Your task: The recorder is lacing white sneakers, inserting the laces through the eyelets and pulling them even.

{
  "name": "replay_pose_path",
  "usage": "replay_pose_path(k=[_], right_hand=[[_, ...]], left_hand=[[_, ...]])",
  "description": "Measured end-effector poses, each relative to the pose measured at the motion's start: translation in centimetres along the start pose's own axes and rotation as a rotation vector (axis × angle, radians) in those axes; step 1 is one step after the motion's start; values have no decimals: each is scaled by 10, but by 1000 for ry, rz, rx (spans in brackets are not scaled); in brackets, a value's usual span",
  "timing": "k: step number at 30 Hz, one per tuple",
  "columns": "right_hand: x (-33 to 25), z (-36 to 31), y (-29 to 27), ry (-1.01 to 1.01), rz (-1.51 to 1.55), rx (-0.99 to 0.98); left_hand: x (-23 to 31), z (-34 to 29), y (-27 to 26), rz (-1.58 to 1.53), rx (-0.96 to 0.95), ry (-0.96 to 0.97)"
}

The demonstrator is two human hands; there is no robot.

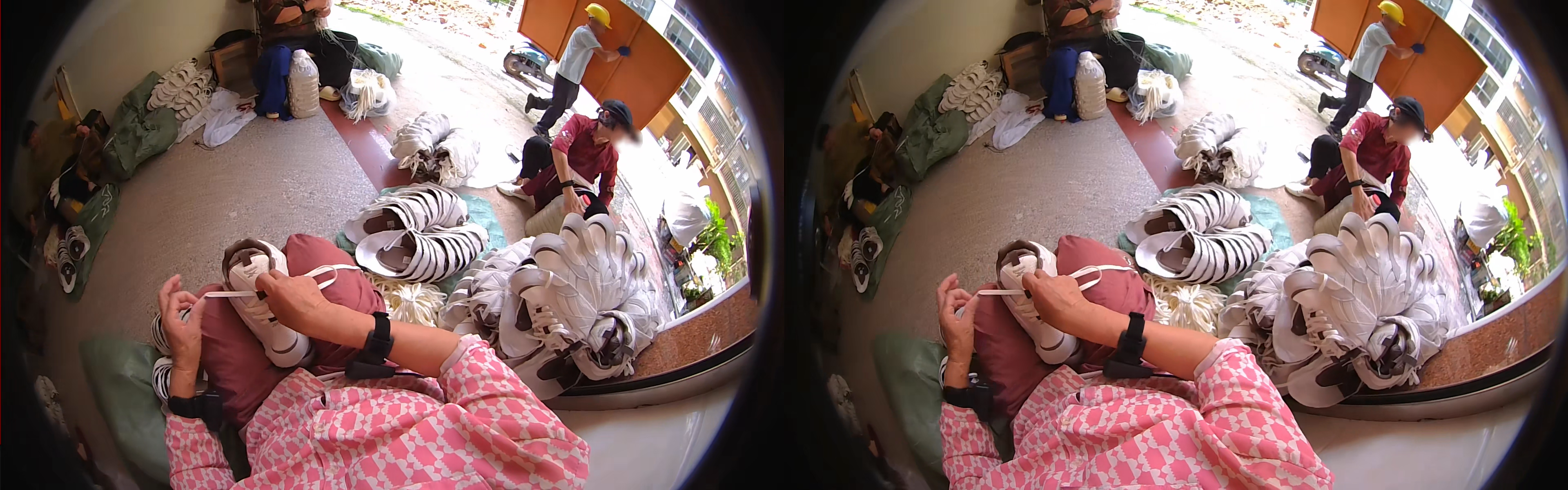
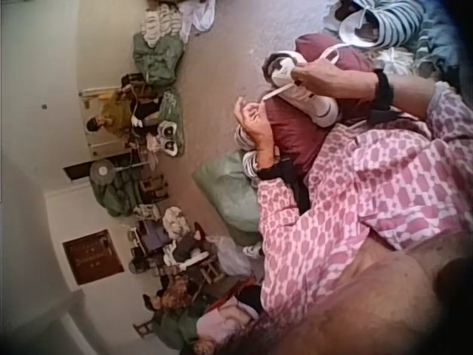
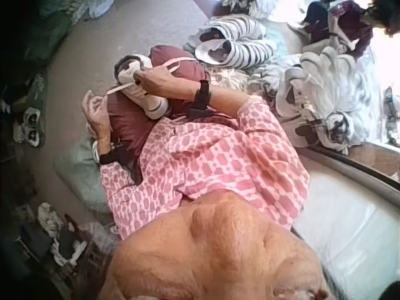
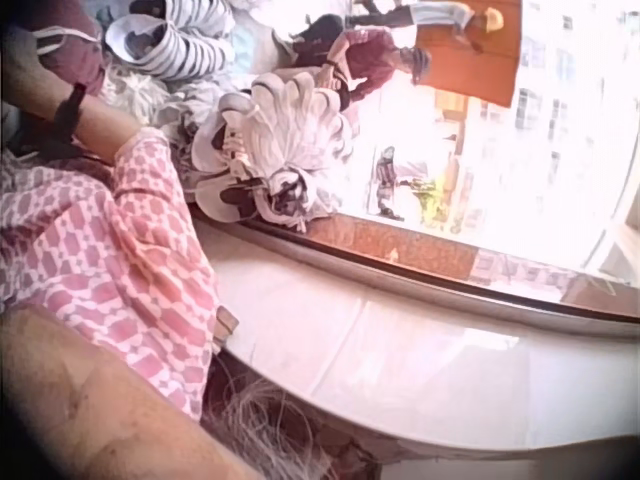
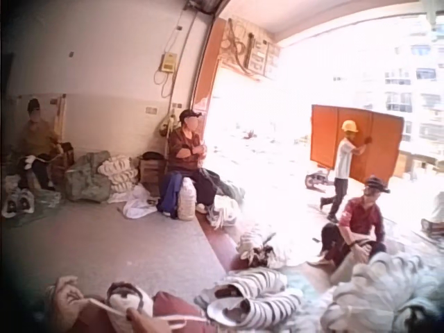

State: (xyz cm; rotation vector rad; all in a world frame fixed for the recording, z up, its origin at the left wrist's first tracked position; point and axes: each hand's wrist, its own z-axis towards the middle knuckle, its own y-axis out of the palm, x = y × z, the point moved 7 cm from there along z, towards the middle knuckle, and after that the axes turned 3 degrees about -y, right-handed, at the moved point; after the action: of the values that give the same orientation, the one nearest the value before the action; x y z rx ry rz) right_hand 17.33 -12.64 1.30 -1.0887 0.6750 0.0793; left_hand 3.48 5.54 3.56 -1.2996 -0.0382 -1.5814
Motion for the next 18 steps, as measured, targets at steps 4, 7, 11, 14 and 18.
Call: replay_pose_path(k=[4,7,11,14,18], right_hand=[[11,1,-11,113,171,-3],[23,-7,-42,-8,407,176],[69,-29,-78,233,414,195],[86,-41,-72,335,527,120],[72,-55,-47,384,611,-146]], left_hand=[[-68,-5,-75,70,283,-192],[-114,-31,-130,101,530,-207],[-152,-74,-156,-129,798,-515],[-165,-95,-156,-85,668,-585],[-132,-75,-97,-78,360,-459]])
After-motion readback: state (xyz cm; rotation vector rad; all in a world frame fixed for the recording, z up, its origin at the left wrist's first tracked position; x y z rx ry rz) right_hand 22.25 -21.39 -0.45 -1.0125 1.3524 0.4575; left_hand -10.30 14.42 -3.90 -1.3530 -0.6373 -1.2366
